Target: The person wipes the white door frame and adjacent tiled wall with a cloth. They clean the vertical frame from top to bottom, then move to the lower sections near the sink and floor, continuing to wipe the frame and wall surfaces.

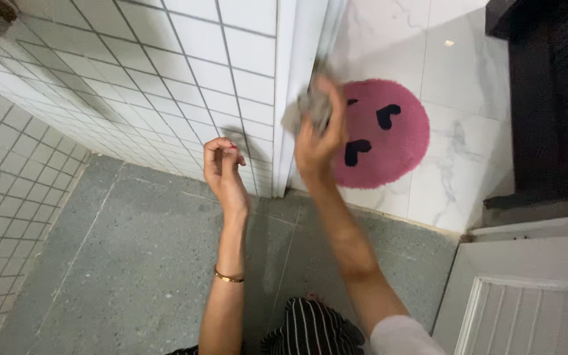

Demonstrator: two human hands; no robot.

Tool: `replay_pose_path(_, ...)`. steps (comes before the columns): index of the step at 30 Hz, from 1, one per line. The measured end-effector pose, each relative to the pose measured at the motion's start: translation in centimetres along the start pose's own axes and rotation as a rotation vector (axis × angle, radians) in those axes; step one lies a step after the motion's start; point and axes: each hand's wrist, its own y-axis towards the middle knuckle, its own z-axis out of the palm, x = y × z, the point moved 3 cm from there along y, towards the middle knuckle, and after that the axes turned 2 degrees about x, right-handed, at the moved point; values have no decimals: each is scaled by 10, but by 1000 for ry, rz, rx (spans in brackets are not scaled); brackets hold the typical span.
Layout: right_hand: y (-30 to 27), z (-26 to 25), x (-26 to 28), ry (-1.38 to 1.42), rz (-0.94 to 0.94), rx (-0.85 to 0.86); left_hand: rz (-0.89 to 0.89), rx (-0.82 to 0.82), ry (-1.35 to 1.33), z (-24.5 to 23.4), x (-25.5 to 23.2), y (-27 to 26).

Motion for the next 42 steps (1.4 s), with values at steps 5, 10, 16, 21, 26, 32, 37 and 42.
replay_pose_path(5,-90,-9,-26,202,367,213,50,-12,130,9,2,0)
replay_pose_path(10,-53,-1,-32,103,57,91,230,84,298,24,6,3)
replay_pose_path(16,-91,-14,-36,132,108,231,251,84,279,30,-5,11)
replay_pose_path(21,-69,-2,-54,225,92,196,274,47,272,40,-12,8)
replay_pose_path(26,-96,16,-61,253,135,116,238,57,419,37,-35,-11)
replay_pose_path(32,-225,18,-87,0,166,98,244,360,722,25,-68,-19)
replay_pose_path(37,-337,26,-134,256,829,204,214,386,759,-11,-67,-24)
replay_pose_path(42,-376,8,-122,-68,580,341,184,397,836,-48,-55,-35)
